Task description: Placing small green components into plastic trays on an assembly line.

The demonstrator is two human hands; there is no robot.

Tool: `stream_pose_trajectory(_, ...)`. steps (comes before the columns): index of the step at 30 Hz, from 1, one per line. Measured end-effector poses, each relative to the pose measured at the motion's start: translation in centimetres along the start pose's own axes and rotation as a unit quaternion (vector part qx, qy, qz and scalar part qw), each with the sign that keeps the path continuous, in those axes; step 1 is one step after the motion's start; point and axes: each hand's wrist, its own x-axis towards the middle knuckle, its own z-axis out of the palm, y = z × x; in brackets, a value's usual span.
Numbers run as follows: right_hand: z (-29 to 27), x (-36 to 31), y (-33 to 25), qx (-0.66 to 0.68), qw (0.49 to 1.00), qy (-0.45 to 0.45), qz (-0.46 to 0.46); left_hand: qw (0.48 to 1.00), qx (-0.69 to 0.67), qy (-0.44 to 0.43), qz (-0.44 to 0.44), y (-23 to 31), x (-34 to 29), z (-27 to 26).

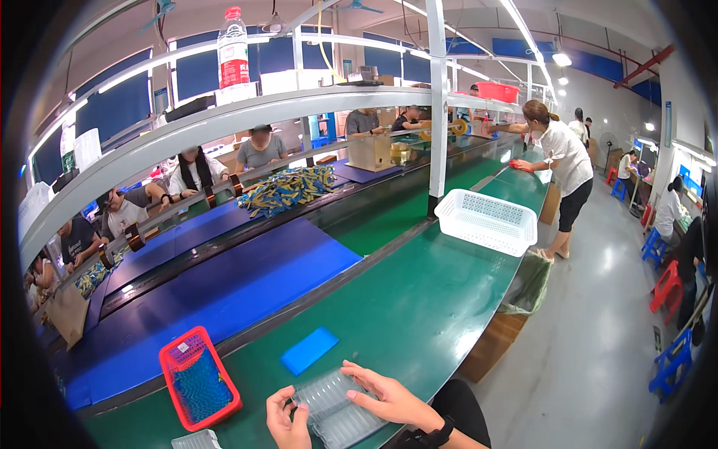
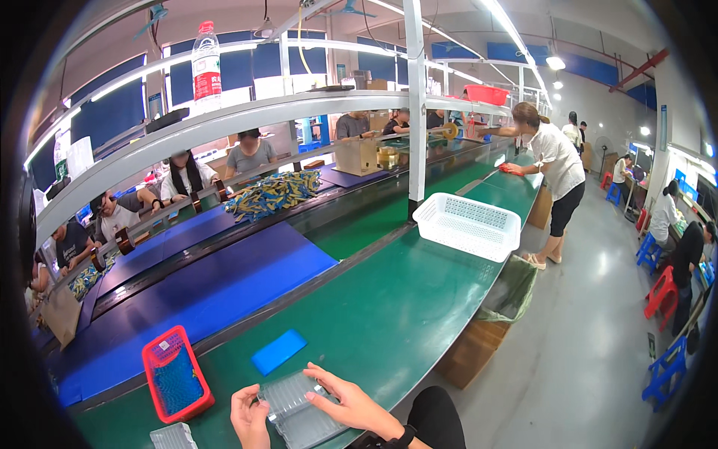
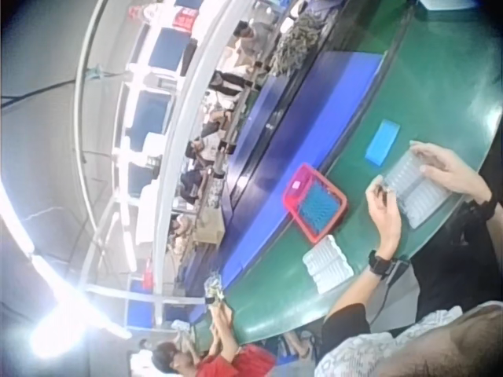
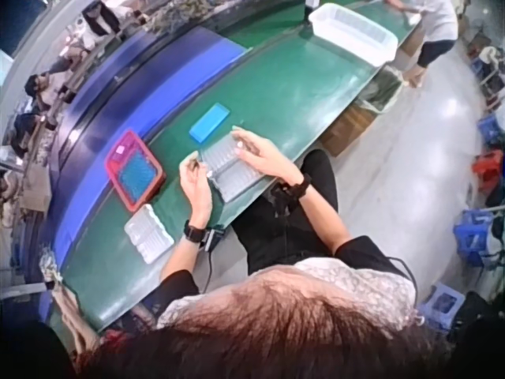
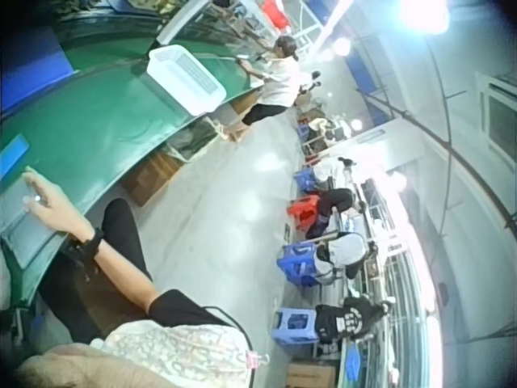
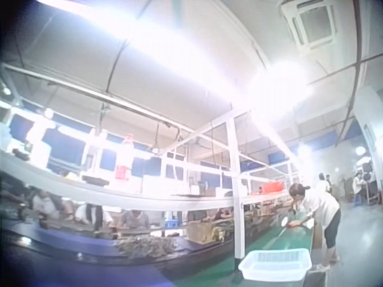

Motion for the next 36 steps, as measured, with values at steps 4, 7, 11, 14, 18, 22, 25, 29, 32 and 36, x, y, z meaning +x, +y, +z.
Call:
stream_pose_trajectory(4,0.0,0.1,0.2,0.015,1.0,-0.003,-0.008,0.999,0.039,-0.012,0.002,-0.5,0.0,-0.5)
stream_pose_trajectory(7,0.0,0.1,0.3,0.011,1.0,-0.002,-0.017,0.999,0.039,-0.022,0.002,-0.7,0.2,-0.7)
stream_pose_trajectory(11,0.0,0.1,0.2,0.03,1.0,-0.01,-0.002,1.0,0.002,-0.006,0.004,-1.4,0.4,-0.7)
stream_pose_trajectory(14,0.0,0.0,0.0,0.024,1.0,-0.011,0.001,0.998,0.056,-0.022,0.026,-1.3,0.1,-0.6)
stream_pose_trajectory(18,-0.1,0.0,0.5,0.036,0.999,-0.011,-0.007,0.956,0.261,-0.081,0.11,0.0,-0.1,-0.3)
stream_pose_trajectory(22,0.0,0.0,0.6,0.012,1.0,-0.001,-0.028,0.96,0.254,-0.086,0.079,0.6,-0.2,0.0)
stream_pose_trajectory(25,0.0,0.1,0.7,0.01,1.0,-0.001,-0.025,0.957,0.261,-0.088,0.093,0.3,-0.1,-0.1)
stream_pose_trajectory(29,0.0,0.0,0.7,-0.001,1.0,-0.003,-0.031,0.956,0.266,-0.087,0.088,0.5,-0.2,-0.1)
stream_pose_trajectory(32,-0.1,0.0,0.3,0.016,1.0,-0.013,-0.002,0.951,0.278,-0.088,0.103,0.2,0.0,-0.2)
stream_pose_trajectory(36,0.0,0.0,0.8,-0.008,1.0,0.0,-0.023,0.944,0.295,-0.089,0.117,-0.2,0.2,-0.6)
